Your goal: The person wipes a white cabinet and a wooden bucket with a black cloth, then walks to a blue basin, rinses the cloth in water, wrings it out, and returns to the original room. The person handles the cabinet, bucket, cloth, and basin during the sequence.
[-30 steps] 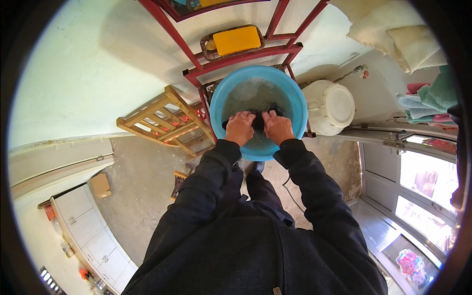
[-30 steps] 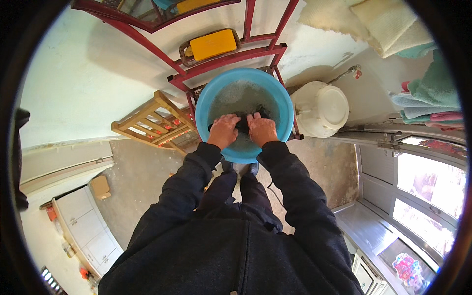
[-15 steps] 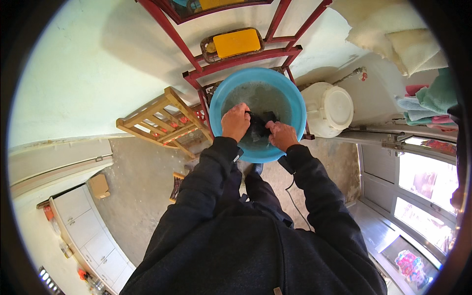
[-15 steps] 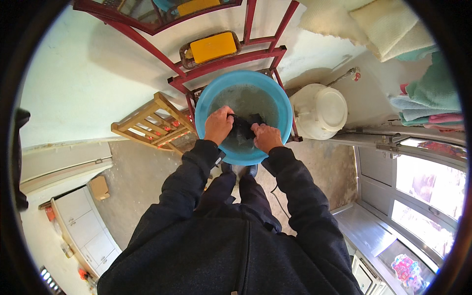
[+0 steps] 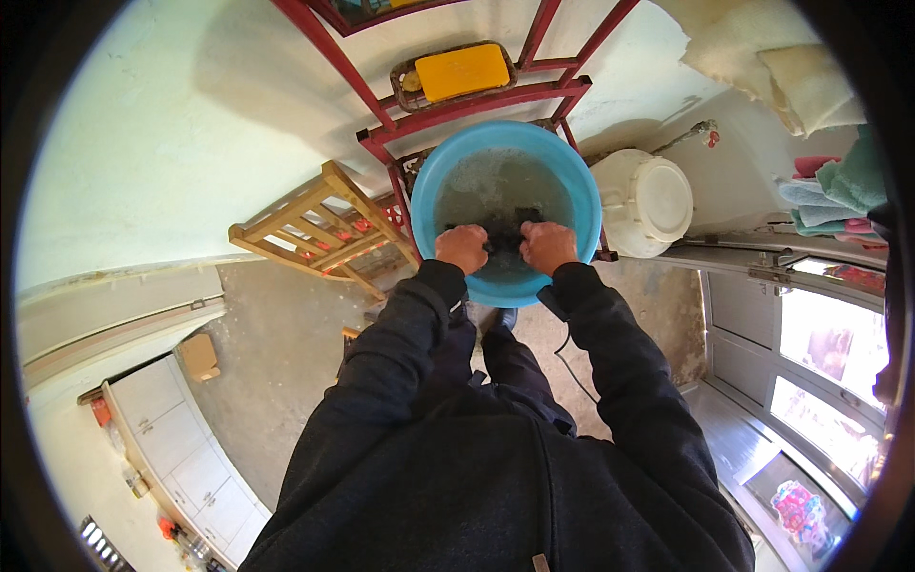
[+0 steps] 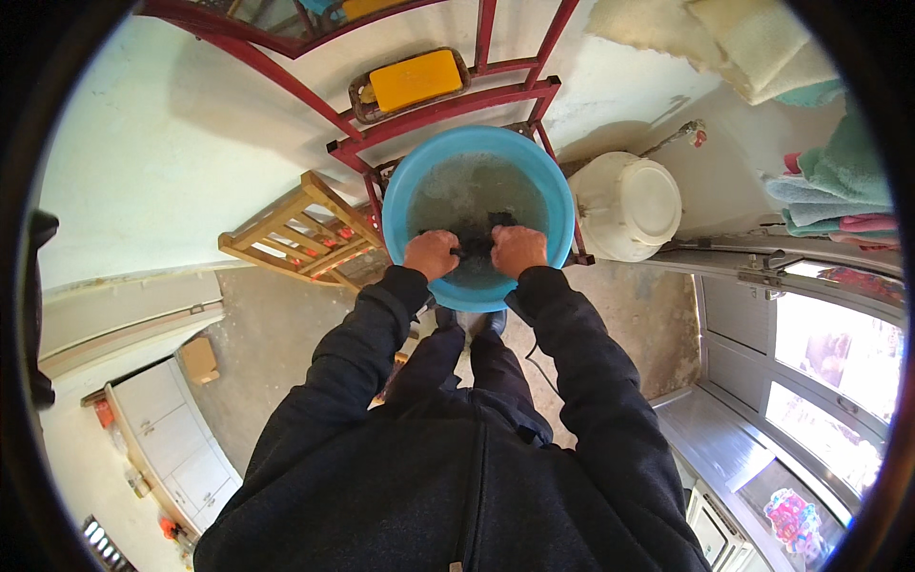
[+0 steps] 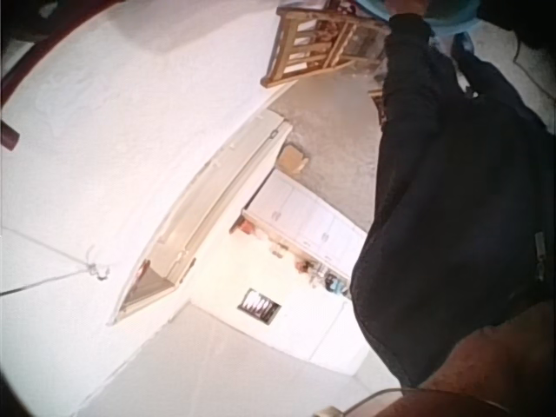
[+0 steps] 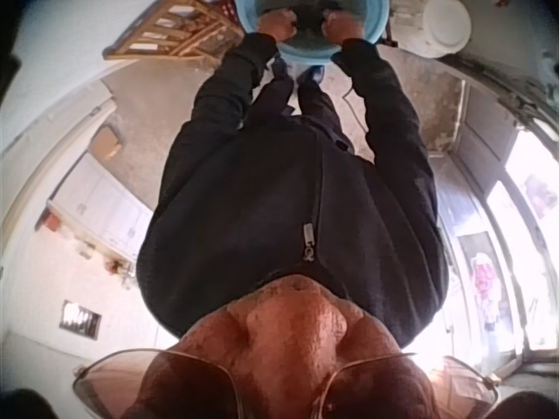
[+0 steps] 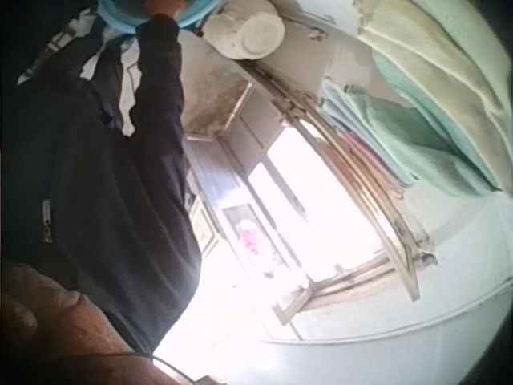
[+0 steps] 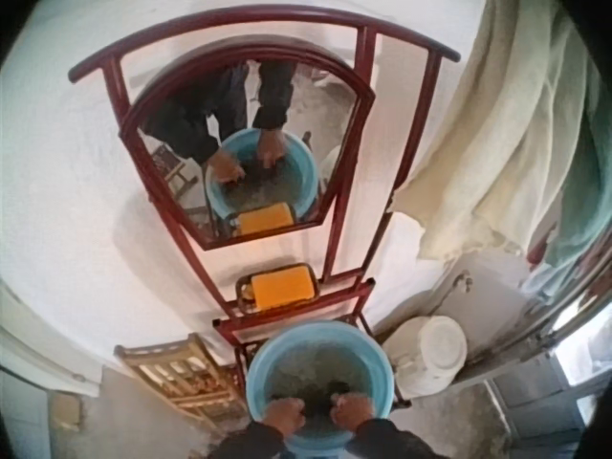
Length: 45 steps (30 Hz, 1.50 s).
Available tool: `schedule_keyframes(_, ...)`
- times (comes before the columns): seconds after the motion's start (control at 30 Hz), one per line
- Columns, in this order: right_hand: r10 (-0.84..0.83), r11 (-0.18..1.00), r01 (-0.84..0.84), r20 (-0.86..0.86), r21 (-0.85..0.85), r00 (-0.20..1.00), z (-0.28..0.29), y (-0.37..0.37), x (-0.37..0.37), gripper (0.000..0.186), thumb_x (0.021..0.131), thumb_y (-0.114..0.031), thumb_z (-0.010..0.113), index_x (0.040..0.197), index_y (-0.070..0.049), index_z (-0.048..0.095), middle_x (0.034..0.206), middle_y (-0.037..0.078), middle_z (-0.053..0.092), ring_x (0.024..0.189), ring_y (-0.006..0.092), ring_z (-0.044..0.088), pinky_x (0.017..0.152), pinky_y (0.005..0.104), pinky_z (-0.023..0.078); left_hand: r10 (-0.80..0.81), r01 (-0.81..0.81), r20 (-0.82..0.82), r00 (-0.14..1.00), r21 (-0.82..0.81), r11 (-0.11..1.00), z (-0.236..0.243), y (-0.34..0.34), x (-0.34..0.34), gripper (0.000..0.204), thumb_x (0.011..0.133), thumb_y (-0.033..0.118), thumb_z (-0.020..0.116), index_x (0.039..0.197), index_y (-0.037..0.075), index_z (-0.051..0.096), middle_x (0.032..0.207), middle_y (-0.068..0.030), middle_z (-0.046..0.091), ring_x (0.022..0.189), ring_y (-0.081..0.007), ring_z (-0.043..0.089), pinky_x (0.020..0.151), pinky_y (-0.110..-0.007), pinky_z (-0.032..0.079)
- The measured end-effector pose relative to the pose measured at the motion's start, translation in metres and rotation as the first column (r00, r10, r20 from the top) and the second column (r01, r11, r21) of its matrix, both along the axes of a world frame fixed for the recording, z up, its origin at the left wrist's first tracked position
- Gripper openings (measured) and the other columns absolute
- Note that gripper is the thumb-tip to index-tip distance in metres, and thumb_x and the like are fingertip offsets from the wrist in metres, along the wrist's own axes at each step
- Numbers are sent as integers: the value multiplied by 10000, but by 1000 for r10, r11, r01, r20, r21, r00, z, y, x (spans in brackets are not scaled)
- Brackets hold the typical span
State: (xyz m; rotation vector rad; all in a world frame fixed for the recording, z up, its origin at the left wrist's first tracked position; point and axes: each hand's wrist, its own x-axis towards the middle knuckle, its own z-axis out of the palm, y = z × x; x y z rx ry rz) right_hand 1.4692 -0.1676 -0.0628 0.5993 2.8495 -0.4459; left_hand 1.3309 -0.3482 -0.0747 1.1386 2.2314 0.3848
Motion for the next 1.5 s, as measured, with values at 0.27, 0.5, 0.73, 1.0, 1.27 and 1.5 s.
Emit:
schedule_keyframes(0.27, -78, 997, 78, -543, -23, 836, 37, 12, 16, 190, 834, -143, 723, 1012, -116, 663, 994, 114, 636, 958, 350, 686, 806, 520, 564, 346, -257, -168, 923, 400, 880, 37, 1, 4, 210, 990, 289, 700, 1115, 128, 748, 1018, -156, 774, 991, -383, 718, 882, -534, 525)
schedule_keyframes(0.5, 184, 982, -179, -100, 65, 978, -12, -24, 10, 368, 818, -189, 778, 1153, -112, 644, 1079, 117, 679, 936, 326, 734, 818, 487, 565, 51, -64, 67, 996, 201, 978, 22, -4, 6, 285, 942, 283, 733, 1160, 100, 748, 1100, -163, 775, 1101, -377, 715, 925, -521, 530)
schedule_keyframes(0.73, 23, 999, -27, -95, -43, 995, 7, -5, 11, 320, 828, -232, 795, 1120, -161, 685, 1046, 114, 703, 966, 375, 735, 817, 525, 585, 7, -8, -91, 996, -10, 1000, 25, -10, 2, 430, 860, 323, 804, 1244, 141, 746, 1136, -128, 772, 1151, -364, 696, 967, -547, 510)
schedule_keyframes(1.0, 72, 996, -68, -61, 56, 996, 8, -3, 12, 378, 837, -265, 807, 1178, -168, 674, 1079, 96, 707, 982, 329, 752, 806, 503, 585, -67, 38, -218, 974, -135, 990, 15, 6, 7, 395, 850, 448, 797, 1123, 162, 807, 1132, -84, 753, 1162, -305, 675, 1009, -538, 490)
schedule_keyframes(1.27, 202, 976, -211, 152, 47, 968, -16, -11, 13, 317, 824, -264, 830, 1082, -111, 726, 1067, 128, 708, 985, 360, 749, 842, 497, 586, -255, 205, -176, 951, -259, 944, 7, 10, 24, 441, 856, 477, 770, 1084, 101, 806, 1122, -105, 776, 1149, -310, 694, 991, -558, 475)
schedule_keyframes(1.5, -245, 885, 11, -447, -465, 860, 28, 13, 34, 349, 871, -218, 844, 1136, -24, 727, 1121, 140, 750, 977, 279, 759, 925, 406, 592, 209, -232, 115, 971, 260, 937, 31, -1, 23, 355, 924, 354, 785, 1122, 63, 749, 1094, -217, 747, 1081, -421, 698, 917, -518, 528)
